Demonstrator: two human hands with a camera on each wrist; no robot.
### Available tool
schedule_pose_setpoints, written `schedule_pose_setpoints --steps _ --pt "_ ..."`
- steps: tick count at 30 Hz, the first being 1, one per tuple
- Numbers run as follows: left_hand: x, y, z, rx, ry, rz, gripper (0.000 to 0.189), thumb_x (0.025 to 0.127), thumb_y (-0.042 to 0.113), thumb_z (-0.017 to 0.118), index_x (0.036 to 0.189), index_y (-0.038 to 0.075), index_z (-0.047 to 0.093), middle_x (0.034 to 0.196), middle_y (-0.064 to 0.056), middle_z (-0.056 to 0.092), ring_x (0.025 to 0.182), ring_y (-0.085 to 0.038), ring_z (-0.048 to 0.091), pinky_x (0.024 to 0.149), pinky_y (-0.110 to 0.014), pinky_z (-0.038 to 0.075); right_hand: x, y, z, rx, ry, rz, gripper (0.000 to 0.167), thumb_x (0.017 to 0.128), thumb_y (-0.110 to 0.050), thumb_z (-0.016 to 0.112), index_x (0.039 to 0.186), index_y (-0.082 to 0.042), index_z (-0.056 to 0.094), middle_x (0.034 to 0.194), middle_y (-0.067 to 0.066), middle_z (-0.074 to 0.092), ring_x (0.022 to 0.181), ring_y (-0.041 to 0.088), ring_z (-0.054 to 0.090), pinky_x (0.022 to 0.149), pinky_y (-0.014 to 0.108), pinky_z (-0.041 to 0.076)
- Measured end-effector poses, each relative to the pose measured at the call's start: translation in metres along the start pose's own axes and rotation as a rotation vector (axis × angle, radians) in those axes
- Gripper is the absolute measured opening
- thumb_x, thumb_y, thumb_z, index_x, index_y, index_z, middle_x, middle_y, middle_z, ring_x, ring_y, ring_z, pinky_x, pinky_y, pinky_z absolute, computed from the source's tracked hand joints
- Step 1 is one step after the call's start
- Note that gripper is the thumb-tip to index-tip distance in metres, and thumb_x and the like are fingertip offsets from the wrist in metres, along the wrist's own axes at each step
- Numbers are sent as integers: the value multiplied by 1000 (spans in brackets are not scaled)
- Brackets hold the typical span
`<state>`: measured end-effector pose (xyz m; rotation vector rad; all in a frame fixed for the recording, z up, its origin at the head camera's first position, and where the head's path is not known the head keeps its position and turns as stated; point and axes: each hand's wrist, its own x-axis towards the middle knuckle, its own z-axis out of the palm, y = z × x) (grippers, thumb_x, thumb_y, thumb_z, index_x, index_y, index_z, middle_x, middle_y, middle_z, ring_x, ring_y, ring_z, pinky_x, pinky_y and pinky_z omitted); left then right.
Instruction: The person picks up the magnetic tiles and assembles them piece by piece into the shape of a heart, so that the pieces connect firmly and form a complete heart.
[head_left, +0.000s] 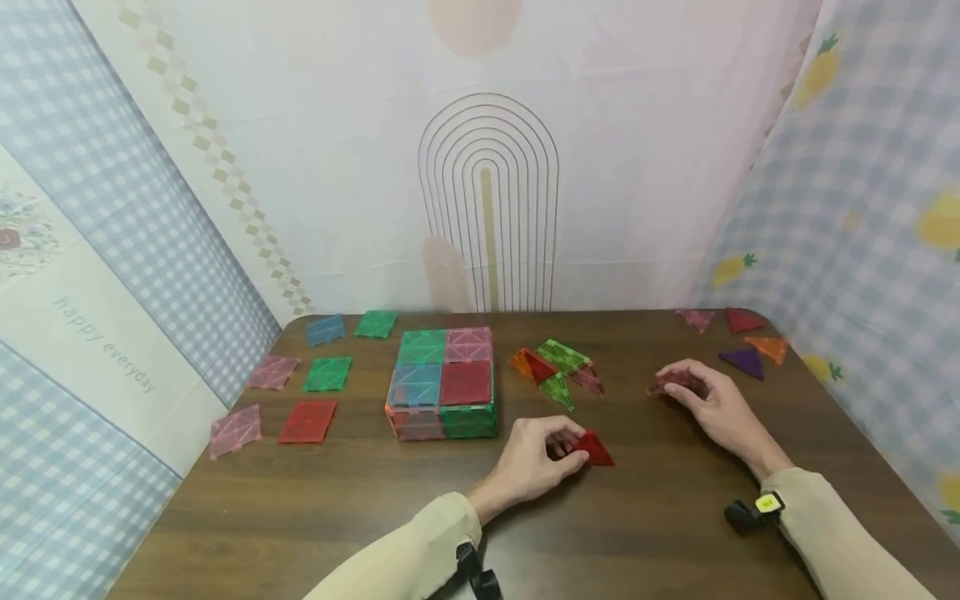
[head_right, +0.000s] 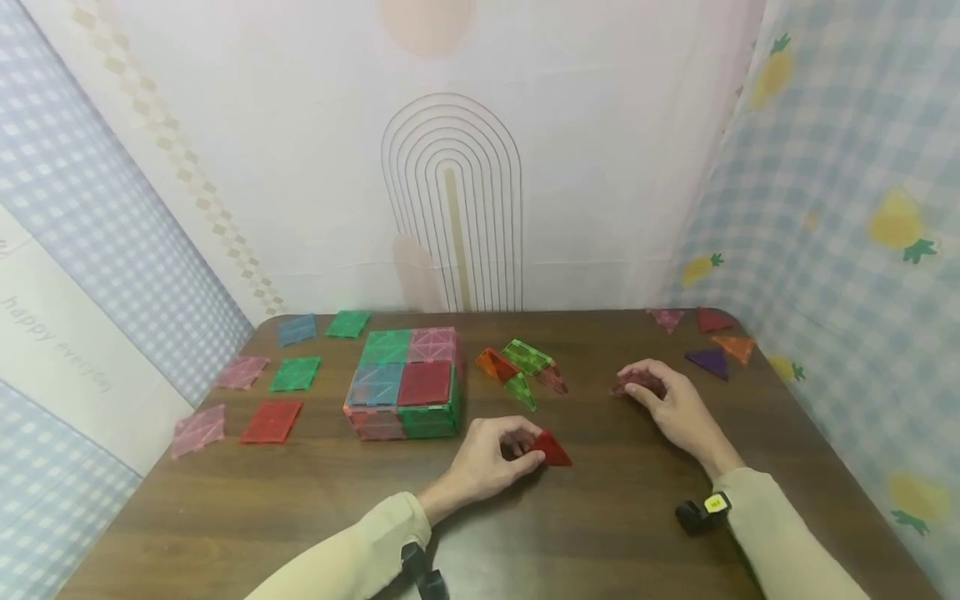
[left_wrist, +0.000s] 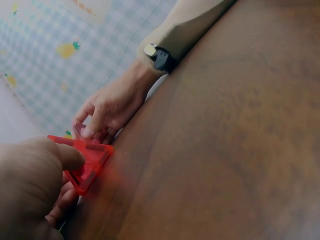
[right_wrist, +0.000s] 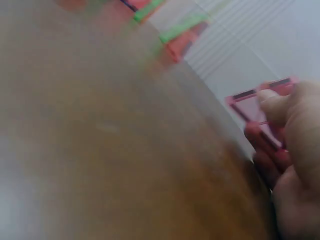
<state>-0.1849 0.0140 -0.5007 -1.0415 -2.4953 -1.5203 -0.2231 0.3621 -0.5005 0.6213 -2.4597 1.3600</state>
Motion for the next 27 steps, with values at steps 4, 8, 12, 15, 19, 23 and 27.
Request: schedule_pose_setpoints --steps 4,8,12,15,19,23,27 --pt "2 1 0 20 4 5 17 96 13 88 112 11 82 92 4 79 76 8 64 73 -15 59 -10 -14 3 119 6 26 30 107 4 70 136 2 68 115 15 78 95 14 76 76 23 61" --pt "2 1 0 12 -8 -14 16 96 13 88 111 11 82 91 3 79 76 7 64 72 -14 58 -22 -28 13 284 -14 98 29 103 8 73 131 5 66 116 7 78 97 11 76 76 24 62" --pt "0 0 0 21 -6 -13 15 96 13 88 110 11 82 90 4 79 75 7 64 71 -14 57 -32 -45 32 455 -115 108 22 104 10 70 125 9 67 119 8 80 98 19 79 79 30 66" --pt "1 0 0 35 3 3 15 96 14 88 110 12 82 89 6 78 76 8 64 71 -14 58 -36 -56 43 510 -198 87 21 106 8 69 127 9 68 124 14 79 103 25 80 83 36 67" --pt "2 0 1 32 -1 1 14 97 15 88 110 13 82 89 7 77 76 8 64 72 -14 57 -39 -63 50 479 -208 72 21 106 7 69 127 5 70 124 15 78 104 23 80 83 34 67" --pt "2 0 1 20 -16 -10 13 97 16 87 109 14 83 89 7 77 77 7 64 72 -14 57 -40 -64 53 448 -187 90 21 105 6 71 126 3 72 121 15 78 103 21 80 82 32 67" --pt "1 0 0 23 -16 -6 12 97 15 88 108 15 83 89 7 77 78 6 65 72 -14 57 -39 -65 55 417 -195 114 19 106 -1 74 124 -2 76 121 16 77 102 21 80 81 32 67"
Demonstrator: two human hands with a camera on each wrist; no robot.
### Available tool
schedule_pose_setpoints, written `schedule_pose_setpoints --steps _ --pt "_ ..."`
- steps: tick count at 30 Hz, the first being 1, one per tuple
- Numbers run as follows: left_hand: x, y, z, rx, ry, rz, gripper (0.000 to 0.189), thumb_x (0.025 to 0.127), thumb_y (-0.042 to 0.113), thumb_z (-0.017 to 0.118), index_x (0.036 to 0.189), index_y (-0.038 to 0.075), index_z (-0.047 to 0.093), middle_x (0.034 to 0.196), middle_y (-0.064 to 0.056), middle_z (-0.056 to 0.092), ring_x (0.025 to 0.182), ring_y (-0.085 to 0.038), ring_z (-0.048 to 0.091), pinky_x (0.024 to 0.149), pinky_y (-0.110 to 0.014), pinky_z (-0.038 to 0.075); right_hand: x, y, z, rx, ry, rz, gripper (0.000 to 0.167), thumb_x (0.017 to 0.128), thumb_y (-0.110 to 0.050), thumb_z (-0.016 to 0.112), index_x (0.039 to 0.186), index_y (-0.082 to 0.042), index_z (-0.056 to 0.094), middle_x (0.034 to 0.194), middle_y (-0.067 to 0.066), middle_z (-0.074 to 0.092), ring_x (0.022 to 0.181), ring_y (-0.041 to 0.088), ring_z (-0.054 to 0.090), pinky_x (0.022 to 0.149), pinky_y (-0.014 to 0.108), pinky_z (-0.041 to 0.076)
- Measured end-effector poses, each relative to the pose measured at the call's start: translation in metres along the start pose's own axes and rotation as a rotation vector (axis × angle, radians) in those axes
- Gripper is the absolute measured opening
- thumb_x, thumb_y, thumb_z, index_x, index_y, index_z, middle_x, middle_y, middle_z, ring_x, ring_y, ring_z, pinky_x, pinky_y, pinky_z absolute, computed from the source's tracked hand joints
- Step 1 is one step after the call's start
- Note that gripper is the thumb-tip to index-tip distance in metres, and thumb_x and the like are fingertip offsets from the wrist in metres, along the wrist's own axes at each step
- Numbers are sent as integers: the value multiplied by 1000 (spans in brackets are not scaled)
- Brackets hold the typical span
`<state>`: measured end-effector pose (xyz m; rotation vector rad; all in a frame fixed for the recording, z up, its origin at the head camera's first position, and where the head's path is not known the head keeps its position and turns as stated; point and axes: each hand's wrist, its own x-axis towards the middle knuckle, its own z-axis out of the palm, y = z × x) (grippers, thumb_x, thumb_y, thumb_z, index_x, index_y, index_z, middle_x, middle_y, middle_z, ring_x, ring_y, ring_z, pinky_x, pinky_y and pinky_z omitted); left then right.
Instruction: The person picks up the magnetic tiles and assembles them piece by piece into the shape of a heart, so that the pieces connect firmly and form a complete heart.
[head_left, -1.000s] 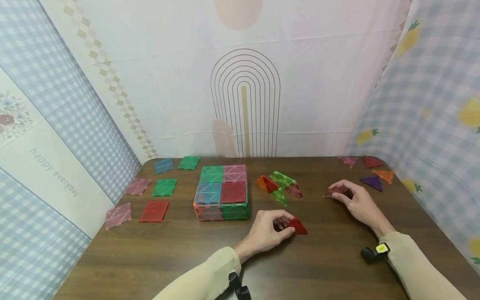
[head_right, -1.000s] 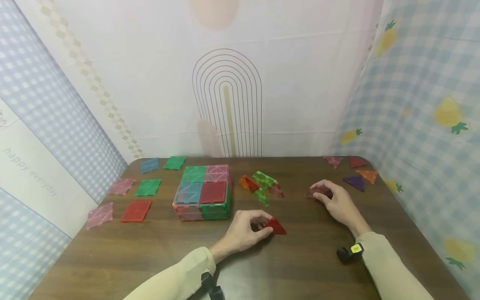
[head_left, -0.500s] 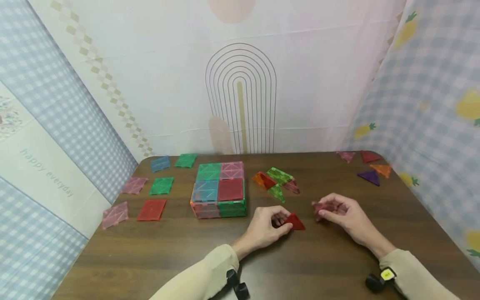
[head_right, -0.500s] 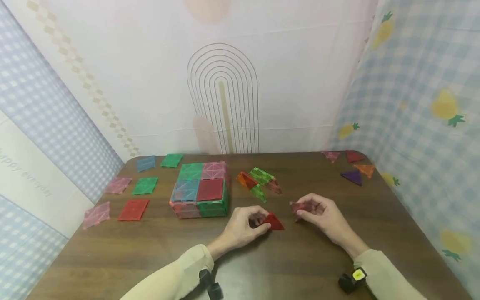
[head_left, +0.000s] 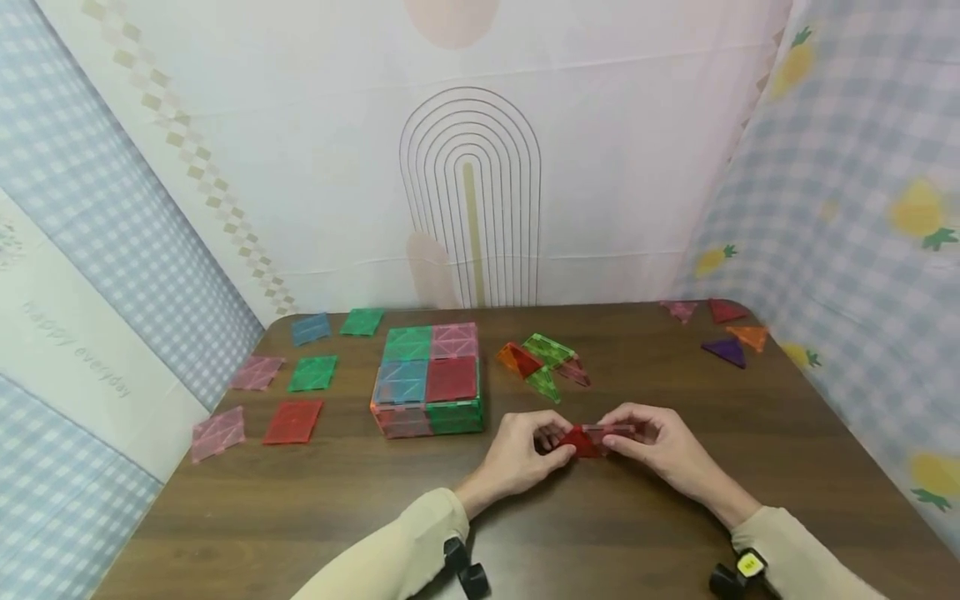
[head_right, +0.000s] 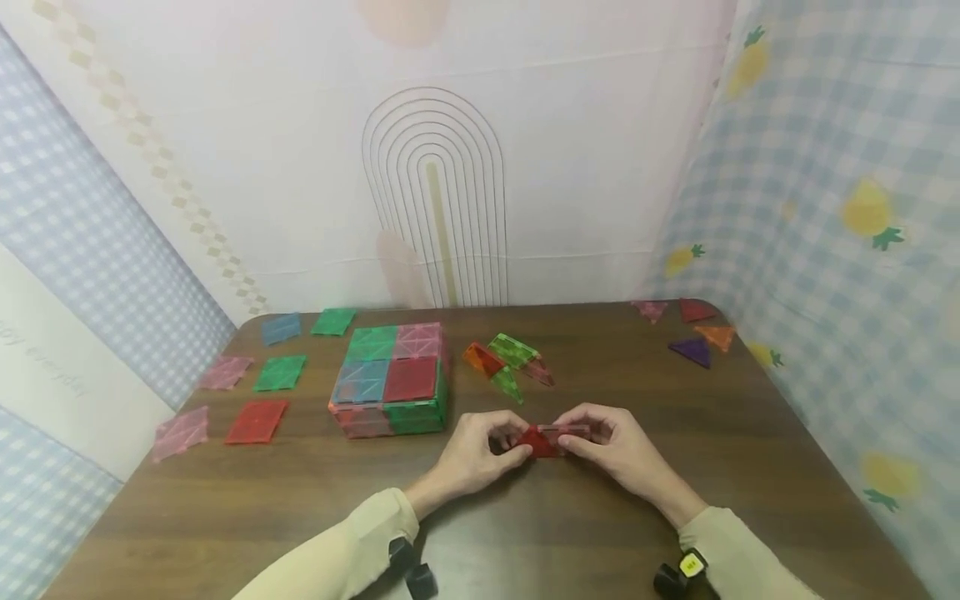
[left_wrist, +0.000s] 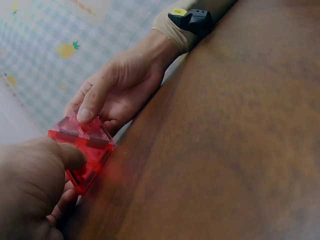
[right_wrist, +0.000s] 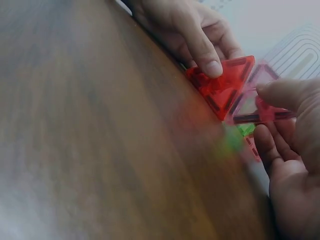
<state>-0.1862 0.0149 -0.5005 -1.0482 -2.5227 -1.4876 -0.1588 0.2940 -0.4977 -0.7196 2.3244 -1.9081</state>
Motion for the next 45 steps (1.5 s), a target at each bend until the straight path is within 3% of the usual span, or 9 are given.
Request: schedule_pose_setpoints --steps 10,14,21,24,28,33,37,41,45 --pt "-3 3 1 -20 1 -15 13 97 14 87 109 13 82 89 5 77 78 4 65 72 -16 57 -1 0 -14 0 18 -16 37 107 4 69 143 9 64 134 32 68 116 22 75 93 29 64" --pt "-1 1 2 -10 9 5 14 95 13 86 108 13 81 89 3 77 78 3 65 72 -15 56 1 4 -39 -47 195 -59 35 107 5 67 141 13 63 131 23 73 116 21 73 93 23 60" --pt "0 -1 -2 7 22 41 13 93 11 85 106 13 80 89 3 76 78 3 65 72 -14 55 6 25 -109 103 569 -86 35 107 1 71 138 16 65 118 1 82 99 10 73 80 18 59" --pt "0 0 -3 6 14 29 14 93 12 84 106 14 80 89 3 76 78 2 64 72 -14 55 1 32 -135 70 710 -37 40 104 -1 76 141 11 67 117 -5 82 100 2 72 82 11 57" --pt "-1 1 -2 6 1 20 13 94 13 84 106 14 80 89 3 76 78 2 64 73 -15 55 -6 36 -156 -119 797 70 43 104 -10 79 145 1 69 122 -13 75 105 -2 66 80 6 53" --pt "0 2 -1 7 -1 18 13 94 13 84 106 14 80 89 3 75 78 3 63 72 -15 55 -12 38 -165 -356 766 136 45 106 -19 79 148 -4 70 119 -21 70 104 -6 61 79 3 48" --pt "0 3 -2 12 -1 18 14 94 12 84 107 13 80 90 2 76 79 3 63 72 -14 54 -14 42 -167 -522 691 187 45 109 -22 74 148 0 69 127 1 76 104 -11 58 81 1 45" --pt "-1 3 -2 9 -7 17 14 94 12 83 107 13 80 90 1 76 79 3 63 73 -14 55 -16 44 -168 -739 599 260 43 112 -26 68 149 -2 69 143 28 68 106 14 67 77 15 47" --pt "-1 3 -3 5 -6 12 14 94 12 83 107 13 80 90 1 76 79 3 64 73 -14 55 -14 44 -166 -872 513 229 37 113 -23 66 142 0 73 141 34 63 104 45 67 78 47 51"
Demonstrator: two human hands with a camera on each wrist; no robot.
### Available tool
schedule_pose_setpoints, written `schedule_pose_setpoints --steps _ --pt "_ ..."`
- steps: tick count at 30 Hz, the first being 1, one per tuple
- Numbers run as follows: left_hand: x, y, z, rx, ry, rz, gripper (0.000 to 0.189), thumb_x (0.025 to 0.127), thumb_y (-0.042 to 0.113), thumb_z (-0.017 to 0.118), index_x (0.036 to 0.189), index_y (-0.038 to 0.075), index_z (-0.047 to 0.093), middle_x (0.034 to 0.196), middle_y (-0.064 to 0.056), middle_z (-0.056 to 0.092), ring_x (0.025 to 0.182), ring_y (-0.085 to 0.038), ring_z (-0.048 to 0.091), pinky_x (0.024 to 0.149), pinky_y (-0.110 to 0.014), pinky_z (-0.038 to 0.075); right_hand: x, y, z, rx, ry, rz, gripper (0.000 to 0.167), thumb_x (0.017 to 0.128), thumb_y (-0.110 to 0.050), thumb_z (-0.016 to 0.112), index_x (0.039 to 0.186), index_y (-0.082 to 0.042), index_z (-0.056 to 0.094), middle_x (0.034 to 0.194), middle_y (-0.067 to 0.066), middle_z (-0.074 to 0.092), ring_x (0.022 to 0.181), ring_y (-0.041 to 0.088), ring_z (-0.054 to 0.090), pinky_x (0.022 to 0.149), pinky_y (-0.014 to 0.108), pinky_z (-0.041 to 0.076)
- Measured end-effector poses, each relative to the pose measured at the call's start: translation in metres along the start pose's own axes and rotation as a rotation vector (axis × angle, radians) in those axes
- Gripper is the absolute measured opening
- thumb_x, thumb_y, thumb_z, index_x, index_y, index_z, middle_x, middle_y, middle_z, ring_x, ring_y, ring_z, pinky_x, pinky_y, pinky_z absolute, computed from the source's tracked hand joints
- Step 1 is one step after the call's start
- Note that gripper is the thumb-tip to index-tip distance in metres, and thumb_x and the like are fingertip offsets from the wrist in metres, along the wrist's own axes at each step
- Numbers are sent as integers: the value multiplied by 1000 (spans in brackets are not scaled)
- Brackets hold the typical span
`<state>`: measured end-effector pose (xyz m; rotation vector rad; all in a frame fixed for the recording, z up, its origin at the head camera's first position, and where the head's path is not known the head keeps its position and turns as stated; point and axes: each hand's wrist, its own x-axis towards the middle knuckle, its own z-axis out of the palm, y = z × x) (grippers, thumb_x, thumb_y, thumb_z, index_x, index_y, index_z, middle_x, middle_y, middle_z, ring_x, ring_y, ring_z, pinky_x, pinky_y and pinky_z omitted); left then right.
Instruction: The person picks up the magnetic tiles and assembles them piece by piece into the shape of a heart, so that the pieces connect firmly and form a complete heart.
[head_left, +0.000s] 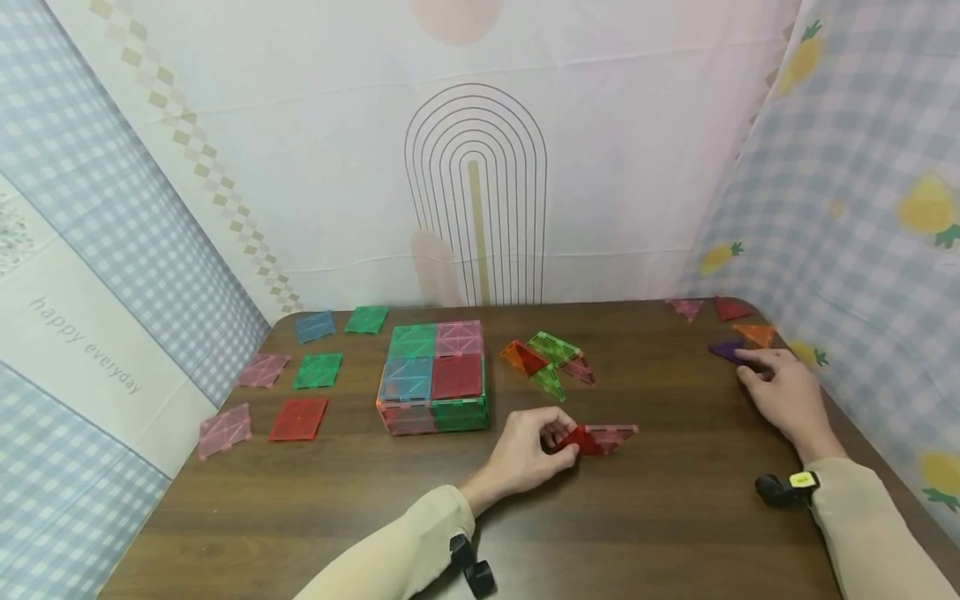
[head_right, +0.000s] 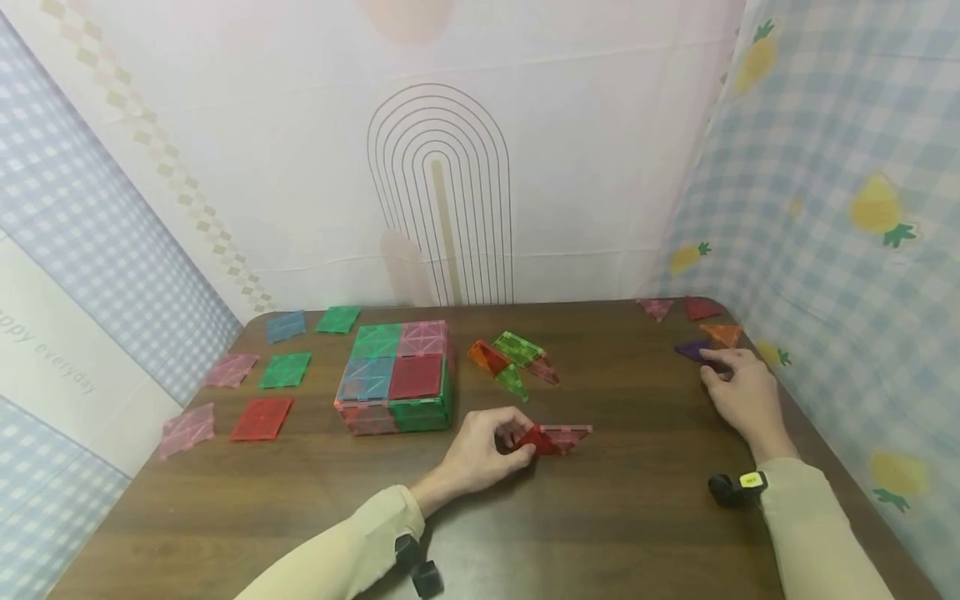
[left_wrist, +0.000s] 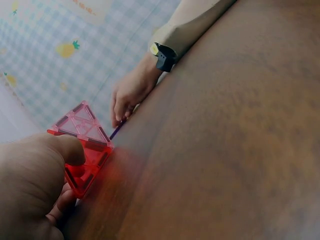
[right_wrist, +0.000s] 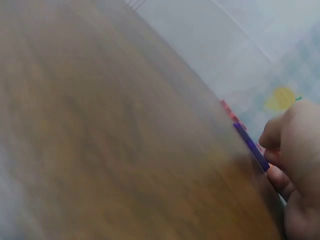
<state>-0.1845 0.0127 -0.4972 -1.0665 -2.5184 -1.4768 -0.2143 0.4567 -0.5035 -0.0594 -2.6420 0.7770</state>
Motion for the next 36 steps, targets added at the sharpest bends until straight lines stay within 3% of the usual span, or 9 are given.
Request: schedule_pose_setpoints --steps 5,8,11,15,18,22,27,31,36 --pt "0 0 0 0 2 -8 14 94 12 84 108 13 80 91 1 76 79 2 64 73 -14 55 1 -5 2 -9 -8 -58 24 109 -24 75 113 -1 81 134 32 63 107 50 64 88 70 48" --pt "-1 0 0 0 0 -8 15 94 12 84 108 13 80 91 1 76 79 2 64 73 -14 55 2 -7 2 5 -39 -87 18 107 -19 78 100 -3 77 143 37 62 117 56 58 100 73 39" --pt "-1 -1 0 1 0 -9 15 93 12 84 108 13 80 91 1 76 79 2 64 73 -14 54 3 -9 3 28 -79 -120 14 105 -13 78 98 -4 72 143 39 63 125 59 51 106 73 31" --pt "-1 -2 1 0 1 -7 15 94 12 84 108 12 80 91 1 76 79 3 64 73 -14 55 0 -9 3 55 -85 -109 17 102 -9 82 112 -2 69 135 35 55 116 51 50 94 60 38" --pt "0 -1 1 -2 -1 -4 15 94 12 84 108 12 80 91 1 77 79 3 64 73 -13 55 -4 -10 2 70 -72 -99 38 100 -6 83 134 -2 66 136 30 48 106 39 48 84 39 38" --pt "0 -1 2 -4 -4 -3 15 94 12 84 109 12 80 92 0 77 79 2 64 73 -13 54 -10 -11 0 97 -74 -109 58 99 -5 85 151 -7 59 129 22 61 98 23 51 74 22 36" --pt "0 0 2 0 -6 -5 15 94 11 83 109 12 80 92 1 77 80 2 64 73 -13 54 -16 -19 1 182 -83 -149 43 98 -12 88 136 -11 68 102 8 73 81 4 59 68 17 43" --pt "0 0 1 5 -5 -6 15 94 11 84 108 12 80 92 1 76 79 3 63 73 -13 54 -21 -30 7 250 -129 -196 28 96 -12 90 119 -16 75 94 2 76 77 8 63 68 20 47" --pt "0 -1 1 6 -5 -3 14 94 12 84 107 12 80 91 2 76 79 3 63 73 -13 54 -36 -56 13 337 -269 -247 18 97 -13 89 109 -23 79 95 -2 78 80 13 68 71 24 51"
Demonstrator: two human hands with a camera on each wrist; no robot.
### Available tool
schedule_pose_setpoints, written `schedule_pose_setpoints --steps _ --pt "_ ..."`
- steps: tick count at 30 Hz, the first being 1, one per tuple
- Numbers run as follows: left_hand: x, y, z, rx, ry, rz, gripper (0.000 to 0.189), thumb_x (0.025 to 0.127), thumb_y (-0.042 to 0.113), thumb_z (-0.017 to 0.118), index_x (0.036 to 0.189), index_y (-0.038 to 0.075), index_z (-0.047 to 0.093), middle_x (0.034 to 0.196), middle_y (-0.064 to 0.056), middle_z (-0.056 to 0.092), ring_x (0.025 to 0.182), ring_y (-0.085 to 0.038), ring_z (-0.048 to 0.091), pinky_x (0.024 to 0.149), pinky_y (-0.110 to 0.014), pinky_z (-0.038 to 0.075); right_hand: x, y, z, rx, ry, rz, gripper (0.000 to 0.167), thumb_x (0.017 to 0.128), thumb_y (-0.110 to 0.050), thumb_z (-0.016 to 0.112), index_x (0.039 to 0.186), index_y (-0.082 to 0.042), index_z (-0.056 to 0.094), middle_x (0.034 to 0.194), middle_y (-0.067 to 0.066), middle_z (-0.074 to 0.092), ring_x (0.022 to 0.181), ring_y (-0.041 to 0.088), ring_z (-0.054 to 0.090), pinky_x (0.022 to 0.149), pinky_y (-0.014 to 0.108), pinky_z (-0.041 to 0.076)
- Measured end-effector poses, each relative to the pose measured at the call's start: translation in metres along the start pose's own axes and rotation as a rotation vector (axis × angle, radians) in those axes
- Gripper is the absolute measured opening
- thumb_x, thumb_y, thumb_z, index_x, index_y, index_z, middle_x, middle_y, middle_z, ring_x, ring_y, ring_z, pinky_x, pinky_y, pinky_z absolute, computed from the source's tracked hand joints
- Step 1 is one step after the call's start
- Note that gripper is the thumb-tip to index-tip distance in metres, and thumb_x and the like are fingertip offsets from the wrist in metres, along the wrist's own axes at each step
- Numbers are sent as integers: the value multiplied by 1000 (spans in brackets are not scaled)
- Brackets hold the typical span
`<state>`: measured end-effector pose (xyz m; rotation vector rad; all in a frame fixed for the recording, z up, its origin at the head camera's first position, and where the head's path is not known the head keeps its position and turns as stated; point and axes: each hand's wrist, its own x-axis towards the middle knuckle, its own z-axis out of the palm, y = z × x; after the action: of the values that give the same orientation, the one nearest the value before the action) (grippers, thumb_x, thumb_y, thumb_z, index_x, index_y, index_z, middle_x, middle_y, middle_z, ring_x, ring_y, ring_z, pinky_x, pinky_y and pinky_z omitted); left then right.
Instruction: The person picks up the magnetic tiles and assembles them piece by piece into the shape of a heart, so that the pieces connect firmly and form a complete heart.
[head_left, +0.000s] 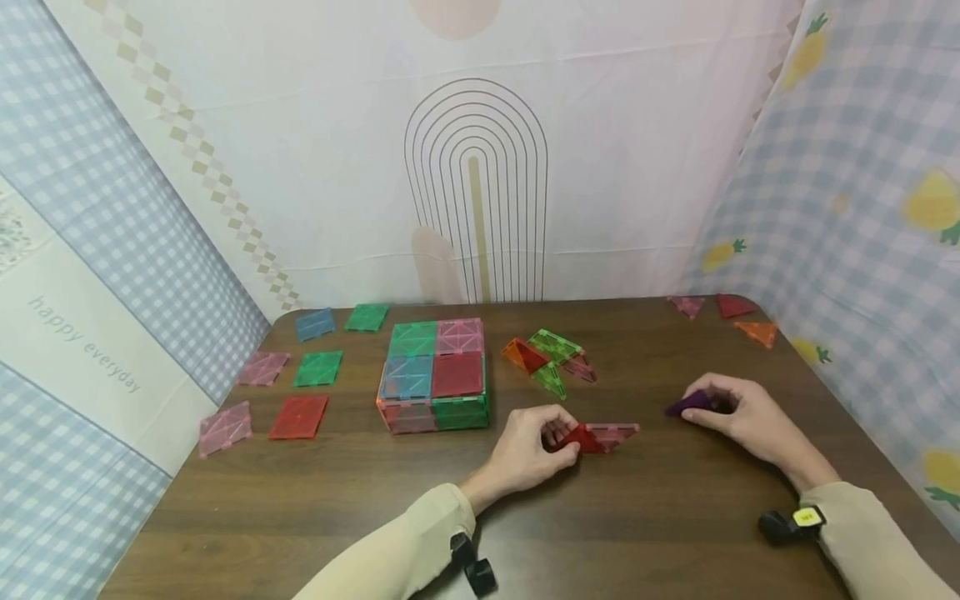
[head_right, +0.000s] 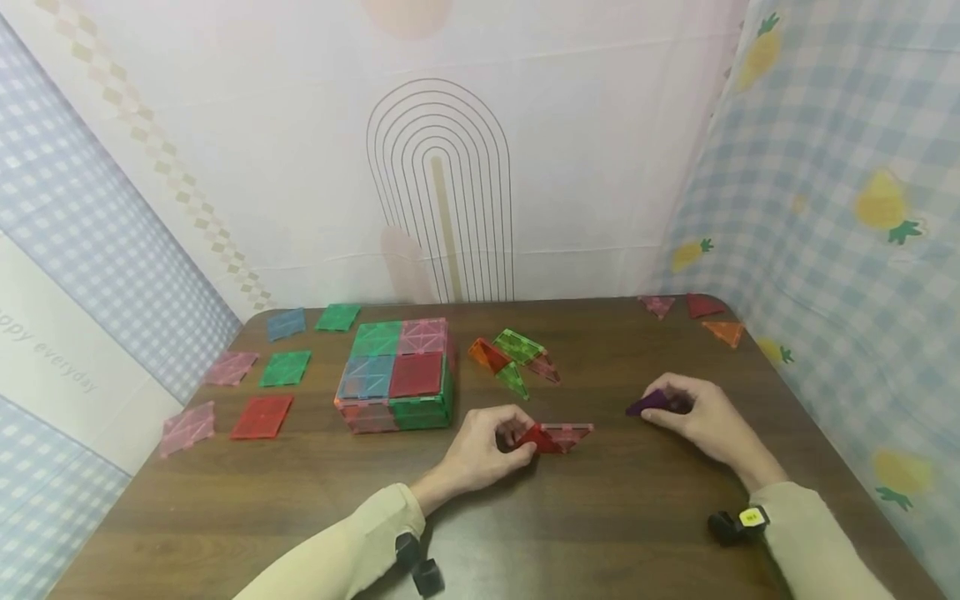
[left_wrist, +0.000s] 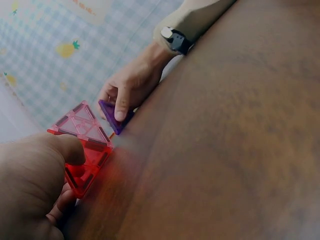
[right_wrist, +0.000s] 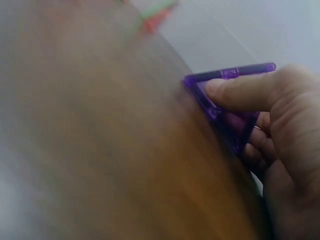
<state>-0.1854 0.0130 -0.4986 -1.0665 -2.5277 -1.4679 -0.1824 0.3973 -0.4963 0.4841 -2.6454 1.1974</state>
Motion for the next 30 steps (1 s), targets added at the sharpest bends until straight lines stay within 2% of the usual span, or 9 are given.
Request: schedule_pose_setpoints --steps 4,7,10,15,20,24,30 --pt "0 -1 -1 4 2 1 14 94 12 84 107 13 80 91 2 76 79 3 63 73 -13 54 -2 -20 19 95 -117 -51 17 99 -13 86 110 -25 81 101 -3 80 87 15 73 76 27 56" --pt "-1 -2 -1 5 3 0 14 93 12 84 106 13 80 90 3 75 79 3 63 73 -13 54 -4 -33 33 127 -181 -79 16 101 -15 84 111 -27 81 106 -6 80 91 15 75 79 29 59" --pt "-1 -2 -1 5 3 -1 13 93 12 84 106 13 80 90 2 75 79 3 63 73 -13 54 -6 -45 46 92 -204 -126 18 101 -19 86 111 -32 79 109 -11 79 95 11 74 83 30 60" --pt "-2 -3 -2 12 1 4 13 93 12 84 106 13 79 90 2 76 79 3 63 73 -13 54 -7 -58 58 4 -191 -177 23 98 -24 89 111 -38 76 111 -18 76 97 5 70 85 31 58" --pt "-2 -3 -3 13 -4 10 14 93 12 85 106 14 79 91 4 75 80 3 64 74 -13 55 -6 -59 55 9 -204 -180 23 98 -22 88 109 -37 75 107 -18 76 94 5 70 83 30 58" --pt "-1 -2 -2 -12 -11 11 14 93 11 86 104 17 78 91 7 74 80 3 66 74 -14 57 -5 -50 44 36 -220 -165 24 98 -18 88 109 -35 76 105 -16 76 89 7 69 79 28 57" --pt "0 1 -2 -31 -22 0 13 94 9 85 101 18 78 90 9 73 79 4 64 74 -15 56 -6 -26 18 14 -163 -113 23 99 -13 87 110 -32 78 103 -9 79 87 9 70 76 25 55"
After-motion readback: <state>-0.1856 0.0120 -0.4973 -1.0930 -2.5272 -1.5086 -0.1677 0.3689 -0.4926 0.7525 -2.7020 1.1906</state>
